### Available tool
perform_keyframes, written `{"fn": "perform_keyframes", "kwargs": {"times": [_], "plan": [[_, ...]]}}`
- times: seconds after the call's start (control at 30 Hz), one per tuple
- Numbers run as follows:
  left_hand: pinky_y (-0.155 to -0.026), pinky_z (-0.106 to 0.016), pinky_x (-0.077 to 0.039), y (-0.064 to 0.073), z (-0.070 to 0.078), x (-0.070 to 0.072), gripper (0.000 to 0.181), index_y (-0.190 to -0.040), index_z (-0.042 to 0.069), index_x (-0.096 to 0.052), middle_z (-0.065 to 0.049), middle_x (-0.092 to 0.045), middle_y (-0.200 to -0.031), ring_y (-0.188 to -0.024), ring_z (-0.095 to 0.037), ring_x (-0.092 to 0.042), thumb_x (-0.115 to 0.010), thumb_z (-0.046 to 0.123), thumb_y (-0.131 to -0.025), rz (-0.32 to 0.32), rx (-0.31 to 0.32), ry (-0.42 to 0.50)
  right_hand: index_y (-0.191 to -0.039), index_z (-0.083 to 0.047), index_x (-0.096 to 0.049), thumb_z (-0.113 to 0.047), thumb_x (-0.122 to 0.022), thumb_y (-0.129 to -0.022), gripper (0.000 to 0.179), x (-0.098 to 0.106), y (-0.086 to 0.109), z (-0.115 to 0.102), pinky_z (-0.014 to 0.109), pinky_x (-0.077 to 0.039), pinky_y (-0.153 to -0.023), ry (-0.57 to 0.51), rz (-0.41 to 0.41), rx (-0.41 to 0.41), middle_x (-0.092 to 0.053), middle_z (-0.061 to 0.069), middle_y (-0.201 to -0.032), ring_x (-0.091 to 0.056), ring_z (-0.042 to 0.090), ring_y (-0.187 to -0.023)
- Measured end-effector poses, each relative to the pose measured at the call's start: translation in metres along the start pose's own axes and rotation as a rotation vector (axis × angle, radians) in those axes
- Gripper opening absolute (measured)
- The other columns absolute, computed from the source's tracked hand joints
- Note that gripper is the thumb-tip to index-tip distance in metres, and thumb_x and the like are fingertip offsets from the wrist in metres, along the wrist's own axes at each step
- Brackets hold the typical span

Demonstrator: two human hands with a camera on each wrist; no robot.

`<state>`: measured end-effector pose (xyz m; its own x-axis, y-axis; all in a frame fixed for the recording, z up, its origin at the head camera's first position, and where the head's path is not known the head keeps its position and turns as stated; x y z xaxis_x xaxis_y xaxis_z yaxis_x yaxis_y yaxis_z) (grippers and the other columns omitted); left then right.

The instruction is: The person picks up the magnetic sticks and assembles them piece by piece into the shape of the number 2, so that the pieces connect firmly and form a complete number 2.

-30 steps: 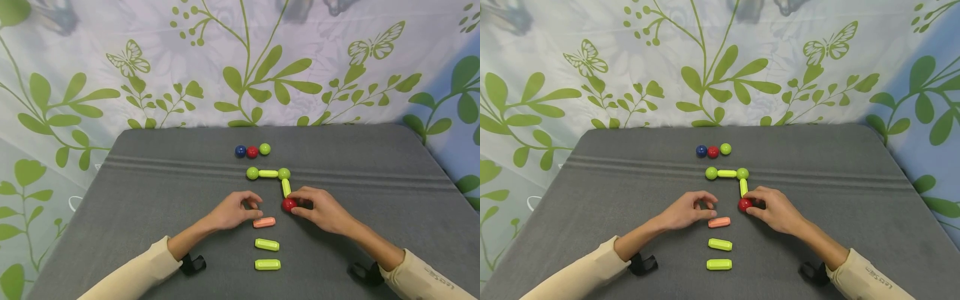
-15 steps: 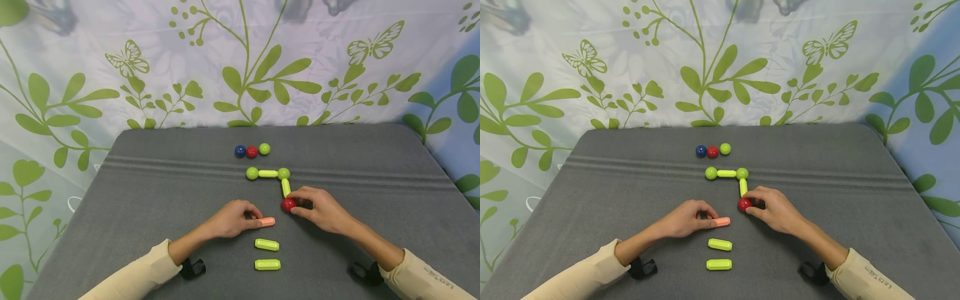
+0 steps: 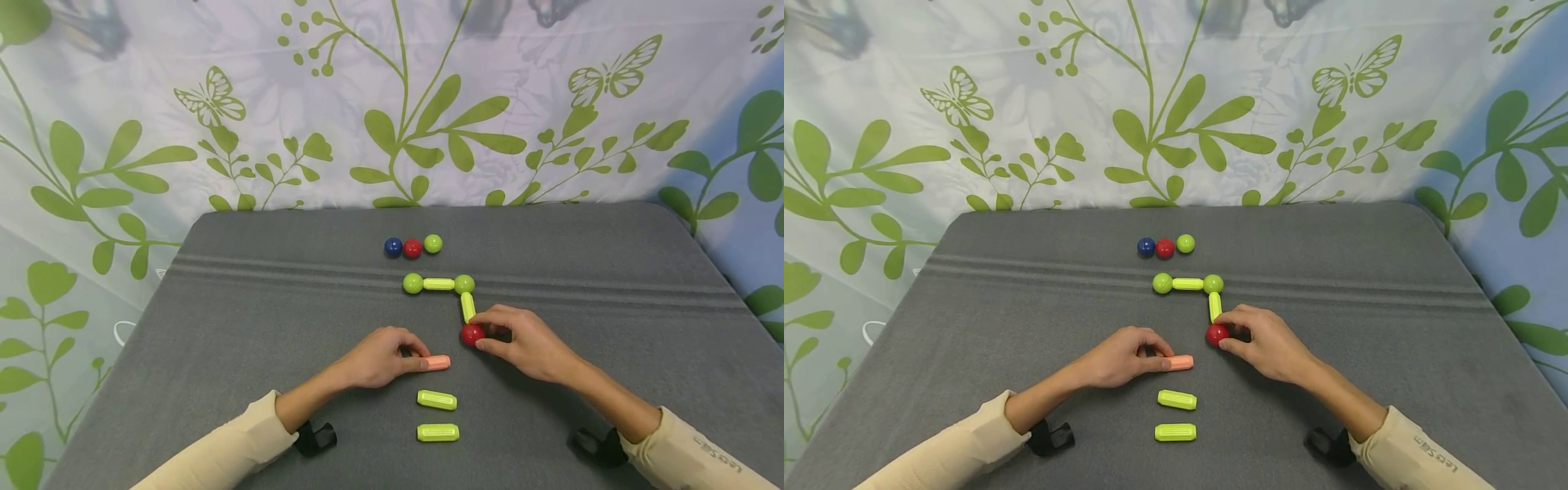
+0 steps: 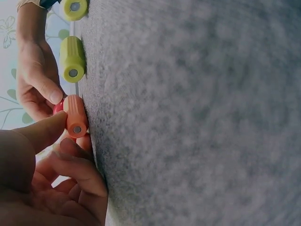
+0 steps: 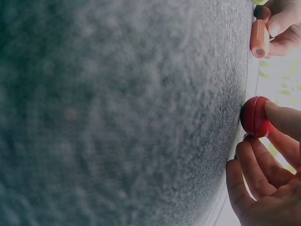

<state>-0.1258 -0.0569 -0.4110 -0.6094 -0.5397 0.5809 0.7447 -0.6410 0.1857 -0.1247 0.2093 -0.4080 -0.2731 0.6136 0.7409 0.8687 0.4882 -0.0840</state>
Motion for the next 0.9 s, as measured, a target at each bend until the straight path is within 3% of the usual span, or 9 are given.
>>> {"fn": "perform_keyframes", "kwargs": {"times": [0.2,0.5,0.9], "plan": [[-0.078,-0.027,-0.044,0.0,-0.001,0.0,0.015,-0.107,0.011,-0.075,0.006,-0.067,-0.097,-0.086,-0.007,-0.055,-0.068,0.019,-0.096,0.023,-0.043,-0.03,-0.114,-0.015,-0.071,-0.011,-0.077,-0.087,0.028,0.0,0.0,0.0,0.032,-0.049,-0.071,-0.002,-0.002,-0.005,-0.063,-0.012,-0.096,-0.057,0.007,-0.084],[-0.078,-0.028,-0.045,-0.005,0.001,0.003,0.015,-0.106,0.009,-0.074,0.003,-0.066,-0.098,-0.086,-0.011,-0.056,-0.066,0.017,-0.096,0.064,-0.064,-0.028,-0.114,-0.015,-0.071,-0.012,-0.077,-0.087,0.027,0.0,0.0,0.0,0.033,-0.049,-0.071,0.002,-0.007,-0.009,-0.062,-0.012,-0.096,-0.057,0.007,-0.084],[-0.083,-0.031,-0.046,-0.026,0.006,0.008,0.016,-0.109,0.009,-0.074,0.0,-0.068,-0.103,-0.094,-0.013,-0.057,-0.066,0.016,-0.097,0.104,-0.076,-0.072,-0.114,-0.016,-0.071,-0.012,-0.076,-0.088,0.026,0.0,0.0,0.001,0.032,-0.049,-0.07,-0.014,-0.01,-0.001,-0.062,-0.013,-0.095,-0.057,0.006,-0.083]]}}
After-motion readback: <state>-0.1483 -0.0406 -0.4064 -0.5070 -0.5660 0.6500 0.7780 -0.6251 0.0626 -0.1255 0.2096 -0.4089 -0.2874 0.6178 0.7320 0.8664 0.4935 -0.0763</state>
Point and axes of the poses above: each hand's wrist, its own y-axis away from the middle knuckle, its own x-axis out of the back of the hand, z = x × y, the point moved 1 cm from there along -y, towards the middle knuckle
